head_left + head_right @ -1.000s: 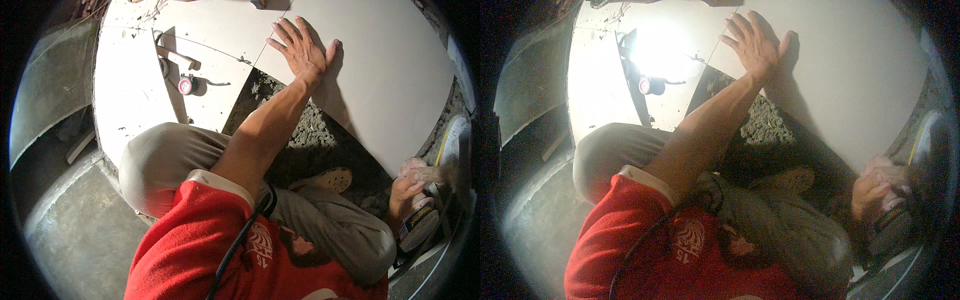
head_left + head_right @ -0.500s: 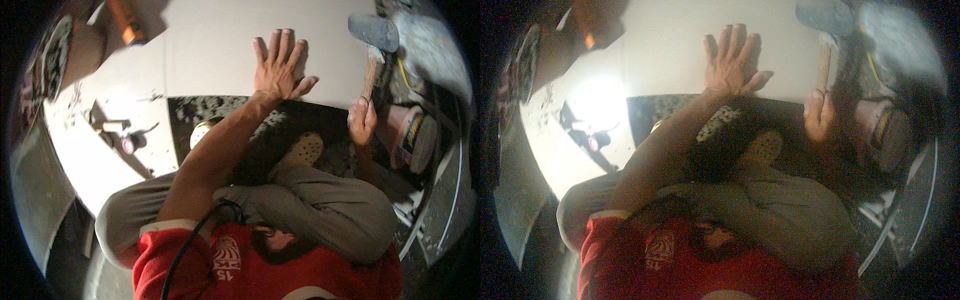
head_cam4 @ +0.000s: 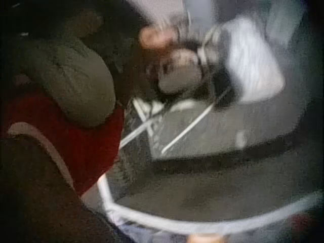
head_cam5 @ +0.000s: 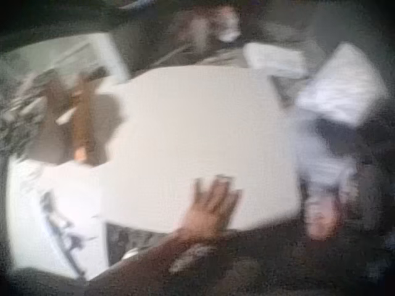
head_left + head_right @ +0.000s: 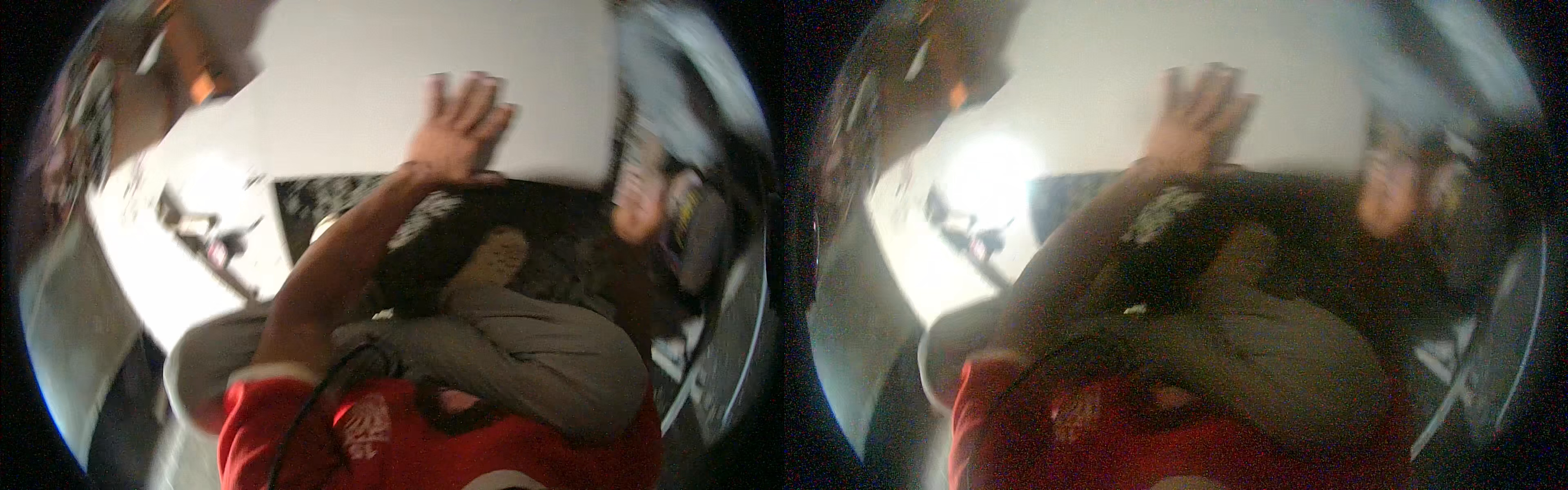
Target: The person installs a large floor tile by tapping it with a rubber mallet and checking alignment with a spirit level. The tile is pressed into place on a bed of mortar, and the level is used repeatedly to verify flatness.
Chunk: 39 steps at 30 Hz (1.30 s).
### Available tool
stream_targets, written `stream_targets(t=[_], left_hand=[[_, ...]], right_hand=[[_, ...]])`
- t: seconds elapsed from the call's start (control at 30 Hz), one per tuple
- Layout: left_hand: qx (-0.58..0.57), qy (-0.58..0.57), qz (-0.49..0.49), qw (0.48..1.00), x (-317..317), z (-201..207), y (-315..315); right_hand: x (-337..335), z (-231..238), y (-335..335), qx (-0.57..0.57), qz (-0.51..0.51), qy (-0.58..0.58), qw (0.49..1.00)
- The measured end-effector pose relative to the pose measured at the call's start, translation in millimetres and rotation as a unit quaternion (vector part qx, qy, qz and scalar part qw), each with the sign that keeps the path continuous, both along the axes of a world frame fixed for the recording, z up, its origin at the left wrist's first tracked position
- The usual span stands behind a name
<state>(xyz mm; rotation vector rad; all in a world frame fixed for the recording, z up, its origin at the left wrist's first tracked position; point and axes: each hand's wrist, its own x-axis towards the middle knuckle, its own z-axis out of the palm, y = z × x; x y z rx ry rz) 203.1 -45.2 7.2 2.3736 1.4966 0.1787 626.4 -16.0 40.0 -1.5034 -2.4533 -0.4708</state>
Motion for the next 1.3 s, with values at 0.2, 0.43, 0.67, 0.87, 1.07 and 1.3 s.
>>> stream_targets(t=[0.2,0.43,0.67,0.87,1.07,1.3], left_hand=[[0.039,-0.029,0.03,0.998,-1,8,-5],[0.074,-0.032,0.038,0.996,-2,10,-6],[0.084,-0.06,0.052,0.993,-1,13,-7],[0.01,-0.111,0.045,0.993,-3,15,1],[-0.003,-0.093,0.043,0.995,2,26,2],[0.001,-0.073,0.05,0.996,4,33,13]], right_hand=[[-25,-27,85,-0.306,-0.037,-0.037,0.951],[-17,-9,170,-0.18,0.167,0.103,0.964],[-107,-30,178,-0.274,0.086,0.045,0.957],[-145,2,138,-0.003,0.145,0.255,0.956],[-150,-37,137,-0.218,-0.002,0.196,0.956],[-192,1,144,-0.061,-0.006,0.4,0.914]])
